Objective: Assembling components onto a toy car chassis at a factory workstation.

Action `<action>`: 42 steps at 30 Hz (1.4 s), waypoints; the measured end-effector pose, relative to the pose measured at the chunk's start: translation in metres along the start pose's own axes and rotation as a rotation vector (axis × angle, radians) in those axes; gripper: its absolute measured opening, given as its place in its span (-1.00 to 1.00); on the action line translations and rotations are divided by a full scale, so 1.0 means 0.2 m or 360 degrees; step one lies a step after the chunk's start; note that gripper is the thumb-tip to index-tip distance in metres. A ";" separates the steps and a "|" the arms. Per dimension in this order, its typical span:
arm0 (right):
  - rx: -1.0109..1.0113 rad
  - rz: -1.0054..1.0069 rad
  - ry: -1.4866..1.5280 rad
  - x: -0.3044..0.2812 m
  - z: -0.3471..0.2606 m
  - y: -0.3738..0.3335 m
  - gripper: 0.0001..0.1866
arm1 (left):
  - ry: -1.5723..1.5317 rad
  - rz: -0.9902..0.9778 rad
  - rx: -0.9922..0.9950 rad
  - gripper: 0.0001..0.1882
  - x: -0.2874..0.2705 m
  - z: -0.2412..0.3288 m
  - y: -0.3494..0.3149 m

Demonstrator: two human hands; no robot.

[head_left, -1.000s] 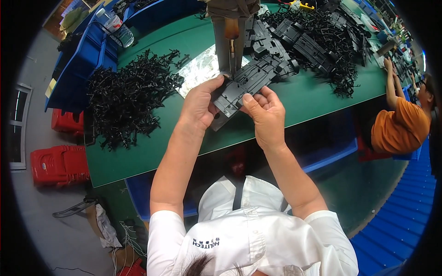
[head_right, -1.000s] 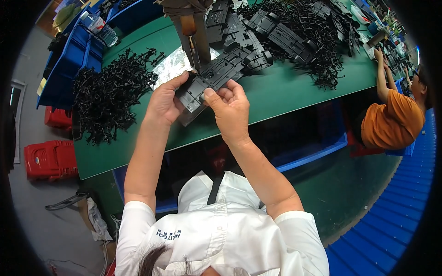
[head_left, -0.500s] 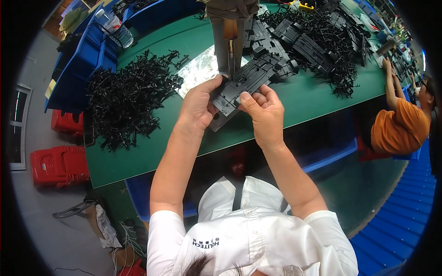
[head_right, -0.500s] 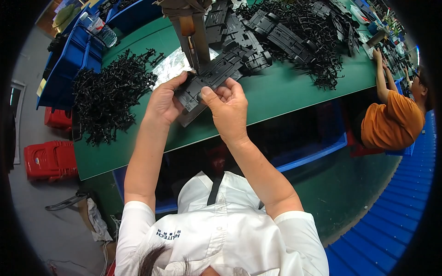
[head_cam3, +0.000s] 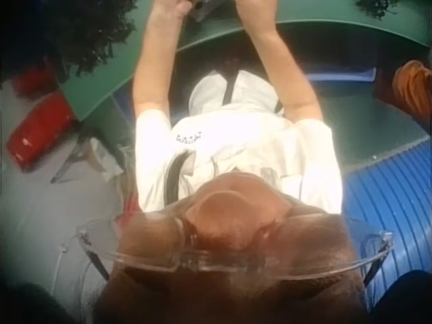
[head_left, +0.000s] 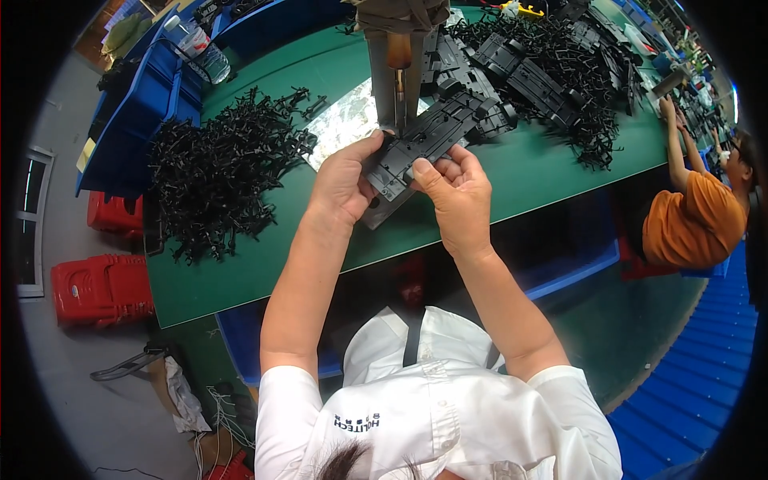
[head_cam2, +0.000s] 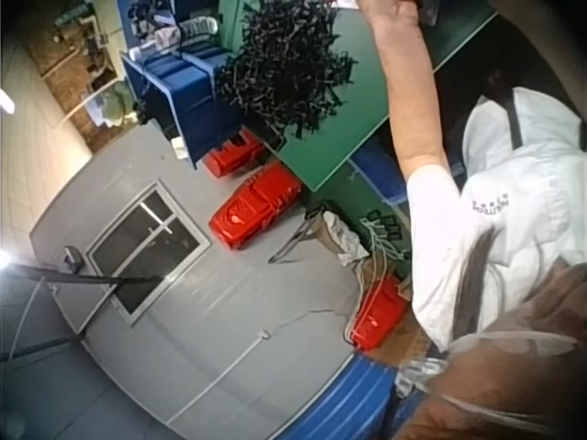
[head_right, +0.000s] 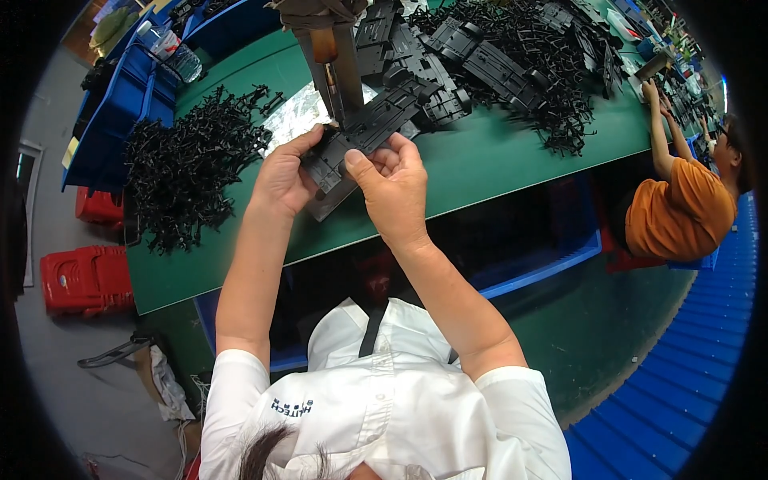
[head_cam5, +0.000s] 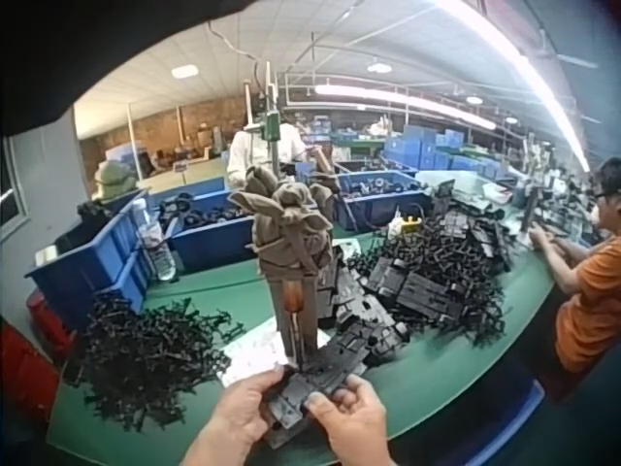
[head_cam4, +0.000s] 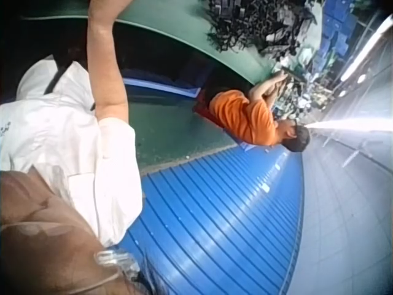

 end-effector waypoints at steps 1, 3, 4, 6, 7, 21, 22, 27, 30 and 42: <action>-0.0001 -0.0006 -0.0003 0.00 0.00 0.00 -0.45 | -0.0005 -0.0006 -0.0003 -0.78 0.00 0.00 0.00; -0.0003 -0.0010 -0.0008 0.00 0.00 0.00 -0.45 | -0.0004 -0.0008 -0.0005 -0.78 0.00 0.00 0.00; -0.0010 -0.0007 -0.0024 0.00 0.00 0.00 -0.45 | -0.0003 -0.0008 -0.0006 -0.78 0.00 0.00 0.00; -0.0016 -0.0004 -0.0040 0.00 0.00 0.00 -0.45 | -0.0008 -0.0017 0.0000 -0.78 0.00 0.00 0.00; -0.0019 -0.0005 -0.0056 0.00 0.00 0.00 -0.44 | -0.0014 -0.0024 0.0007 -0.78 0.00 0.00 0.00; -0.0032 -0.0045 -0.0093 0.02 0.03 -0.01 -0.41 | -0.0054 -0.0006 0.0007 -0.80 -0.03 0.00 -0.02; -0.0015 -0.0025 -0.0079 0.01 0.03 -0.01 -0.41 | -0.0046 0.0013 0.0014 -0.80 -0.02 0.00 -0.02; 0.0028 0.0013 -0.0059 -0.02 0.05 -0.03 -0.41 | 0.0012 0.0050 0.0034 -0.79 -0.01 -0.02 -0.03; 0.0022 0.0001 -0.0034 -0.02 0.05 -0.04 -0.42 | 0.0037 0.0055 0.0068 -0.79 0.00 -0.01 -0.04; 0.0060 -0.0001 0.0031 -0.01 0.06 -0.04 -0.42 | 0.0086 0.0057 0.0107 -0.80 -0.02 0.00 -0.05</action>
Point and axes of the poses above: each hand's wrist, its own y-axis towards the middle knuckle, its own x-axis out of the palm, z = x × y, the point moved 3 cm from there along y, towards the middle knuckle, and after that the axes turned 2 degrees about y, right-handed, at the moved point
